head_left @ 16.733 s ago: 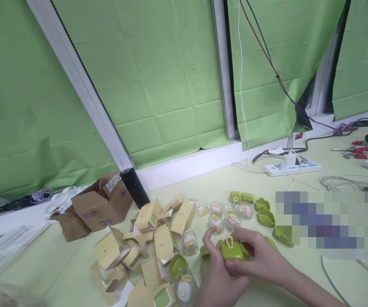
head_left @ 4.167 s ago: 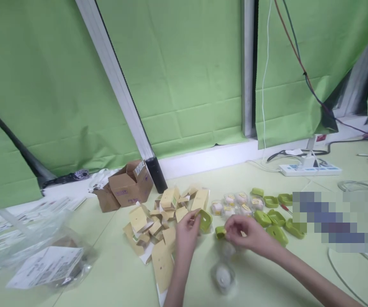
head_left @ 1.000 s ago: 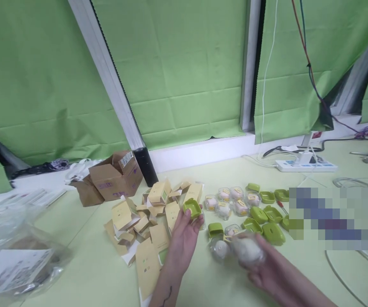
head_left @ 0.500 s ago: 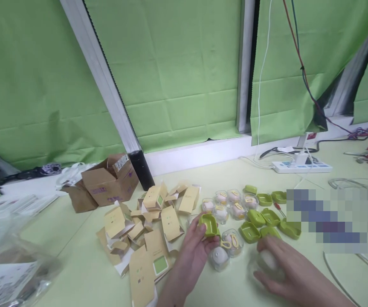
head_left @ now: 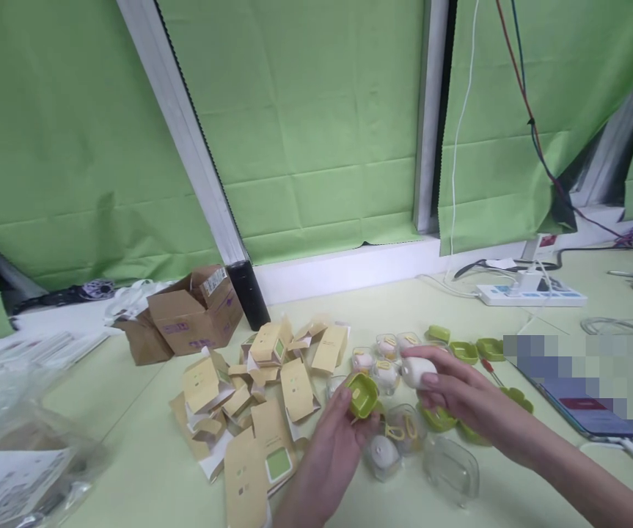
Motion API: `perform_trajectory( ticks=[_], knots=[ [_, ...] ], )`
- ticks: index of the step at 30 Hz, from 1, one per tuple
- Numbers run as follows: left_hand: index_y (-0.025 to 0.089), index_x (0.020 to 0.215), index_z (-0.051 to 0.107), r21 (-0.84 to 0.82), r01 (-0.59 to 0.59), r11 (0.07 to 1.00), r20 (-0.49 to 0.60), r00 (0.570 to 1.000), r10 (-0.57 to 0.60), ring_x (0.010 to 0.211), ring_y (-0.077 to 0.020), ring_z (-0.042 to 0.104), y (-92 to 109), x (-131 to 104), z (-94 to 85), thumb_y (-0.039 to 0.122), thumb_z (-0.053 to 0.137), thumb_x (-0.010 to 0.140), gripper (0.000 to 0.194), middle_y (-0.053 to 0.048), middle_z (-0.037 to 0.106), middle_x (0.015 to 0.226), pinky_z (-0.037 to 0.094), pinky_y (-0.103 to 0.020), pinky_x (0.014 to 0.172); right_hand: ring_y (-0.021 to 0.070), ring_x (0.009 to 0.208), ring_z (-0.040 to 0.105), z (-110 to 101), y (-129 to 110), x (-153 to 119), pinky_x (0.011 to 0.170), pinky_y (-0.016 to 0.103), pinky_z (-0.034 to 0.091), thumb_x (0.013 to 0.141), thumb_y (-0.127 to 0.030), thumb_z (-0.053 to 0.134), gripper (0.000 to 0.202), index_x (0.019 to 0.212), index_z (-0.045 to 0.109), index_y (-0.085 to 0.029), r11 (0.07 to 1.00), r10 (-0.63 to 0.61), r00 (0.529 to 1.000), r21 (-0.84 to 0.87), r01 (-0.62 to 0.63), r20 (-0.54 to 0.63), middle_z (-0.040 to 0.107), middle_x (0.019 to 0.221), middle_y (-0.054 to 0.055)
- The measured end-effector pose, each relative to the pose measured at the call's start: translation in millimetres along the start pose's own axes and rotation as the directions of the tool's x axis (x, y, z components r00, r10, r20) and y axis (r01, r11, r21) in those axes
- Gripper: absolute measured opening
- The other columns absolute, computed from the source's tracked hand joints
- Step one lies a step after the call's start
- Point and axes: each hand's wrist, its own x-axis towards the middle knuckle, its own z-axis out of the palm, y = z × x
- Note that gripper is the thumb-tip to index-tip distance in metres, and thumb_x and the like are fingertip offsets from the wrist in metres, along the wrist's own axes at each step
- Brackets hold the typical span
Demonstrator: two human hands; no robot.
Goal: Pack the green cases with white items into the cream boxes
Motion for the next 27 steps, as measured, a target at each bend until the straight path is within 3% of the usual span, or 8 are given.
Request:
perform_trajectory(
  ticks=[4, 6, 9, 12, 16, 21, 24, 27],
  knots=[
    [0.021, 0.117, 0.054, -0.009, -0.023, 1.0, 0.031, 0.999, 0.023, 0.086, -0.013, 0.057, -1.8, 1.0, 0.3, 0.028, 0.055, 0.085, 0.032, -0.008, 0.059, 0.109, 0.046, -0.026, 0.078, 0.0199, 0.095, 0.059, 14.5, 0.4, 18.8, 0.085, 0.035, 0.048, 0.077, -0.041, 0.065, 0.036, 0.105, 0.051, -0.025, 0.984, -0.172, 0.985, 0.037, 0.173, -0.026, 0.056, 0.111, 0.004],
    [0.021, 0.118, 0.054, 0.008, -0.009, 1.0, 0.059, 0.998, 0.008, 0.079, -0.012, 0.056, -4.4, 0.9, 1.7, 0.034, 0.053, 0.086, 0.035, -0.008, 0.06, 0.107, 0.045, -0.025, 0.074, 0.0224, 0.106, 0.054, 20.8, 10.7, 18.5, 0.09, 0.038, 0.045, 0.075, -0.039, 0.067, 0.041, 0.11, 0.051, -0.027, 0.958, -0.273, 0.96, -0.108, 0.265, -0.063, 0.053, 0.12, 0.006],
    [0.015, 0.111, 0.058, 0.06, 0.041, 0.997, 0.118, 0.992, -0.048, 0.072, -0.0122, 0.054, -8.7, 0.0, 6.4, 0.046, 0.047, 0.086, 0.041, -0.009, 0.061, 0.095, 0.043, -0.025, 0.066, 0.0231, 0.113, 0.05, 27.2, 27.6, 12.4, 0.094, 0.039, 0.042, 0.078, -0.032, 0.065, 0.042, 0.118, 0.05, -0.031, 0.863, -0.383, 0.923, -0.346, 0.368, 0.029, 0.055, 0.121, 0.004],
    [0.015, 0.107, 0.059, 0.105, 0.061, 0.993, 0.173, 0.982, -0.078, 0.077, -0.0148, 0.053, -11.7, -1.2, 10.6, 0.047, 0.045, 0.086, 0.041, -0.008, 0.06, 0.09, 0.043, -0.025, 0.065, 0.0224, 0.108, 0.054, 31.3, 36.6, 9.4, 0.09, 0.038, 0.043, 0.082, -0.022, 0.059, 0.038, 0.118, 0.049, -0.03, 0.698, -0.521, 0.835, -0.476, 0.535, 0.174, 0.061, 0.115, 0.004],
    [0.015, 0.098, 0.063, 0.228, 0.024, 0.973, 0.128, 0.99, -0.054, 0.084, -0.0178, 0.051, -15.9, -2.3, 7.6, 0.035, 0.053, 0.083, 0.026, -0.008, 0.058, 0.094, 0.042, -0.024, 0.061, 0.0222, 0.093, 0.059, 35.8, 36.5, 11.9, 0.081, 0.038, 0.043, 0.073, -0.008, 0.057, 0.045, 0.114, 0.047, -0.026, 0.476, -0.64, 0.715, -0.585, 0.657, 0.282, 0.065, 0.102, 0.005],
    [0.015, 0.089, 0.066, 0.265, 0.036, 0.964, 0.005, 0.999, -0.039, 0.077, -0.0149, 0.051, -19.9, -6.4, 1.9, 0.033, 0.057, 0.081, 0.022, -0.006, 0.058, 0.083, 0.042, -0.022, 0.06, 0.0211, 0.083, 0.057, 37.4, 34.1, 10.2, 0.074, 0.036, 0.044, 0.068, -0.01, 0.058, 0.04, 0.105, 0.049, -0.023, 0.46, -0.603, 0.736, -0.62, 0.635, 0.307, 0.064, 0.091, 0.005],
    [0.016, 0.096, 0.066, 0.249, 0.016, 0.968, 0.035, 0.999, -0.026, 0.083, -0.0155, 0.051, -16.8, -8.9, 6.9, 0.034, 0.055, 0.083, 0.025, -0.007, 0.059, 0.092, 0.043, -0.022, 0.066, 0.0206, 0.088, 0.057, 36.3, 34.6, 8.9, 0.076, 0.035, 0.045, 0.075, -0.013, 0.058, 0.035, 0.108, 0.049, -0.024, 0.503, -0.585, 0.751, -0.591, 0.631, 0.305, 0.064, 0.095, 0.005],
    [0.015, 0.101, 0.066, 0.281, 0.005, 0.96, 0.112, 0.993, -0.038, 0.078, -0.0147, 0.051, -11.5, -9.5, 14.2, 0.033, 0.054, 0.084, 0.028, -0.009, 0.06, 0.094, 0.042, -0.022, 0.064, 0.0193, 0.088, 0.058, 38.4, 35.4, 8.7, 0.075, 0.033, 0.046, 0.077, -0.008, 0.053, 0.033, 0.105, 0.051, -0.025, 0.495, -0.632, 0.721, -0.568, 0.657, 0.283, 0.064, 0.095, 0.004]
  ],
)
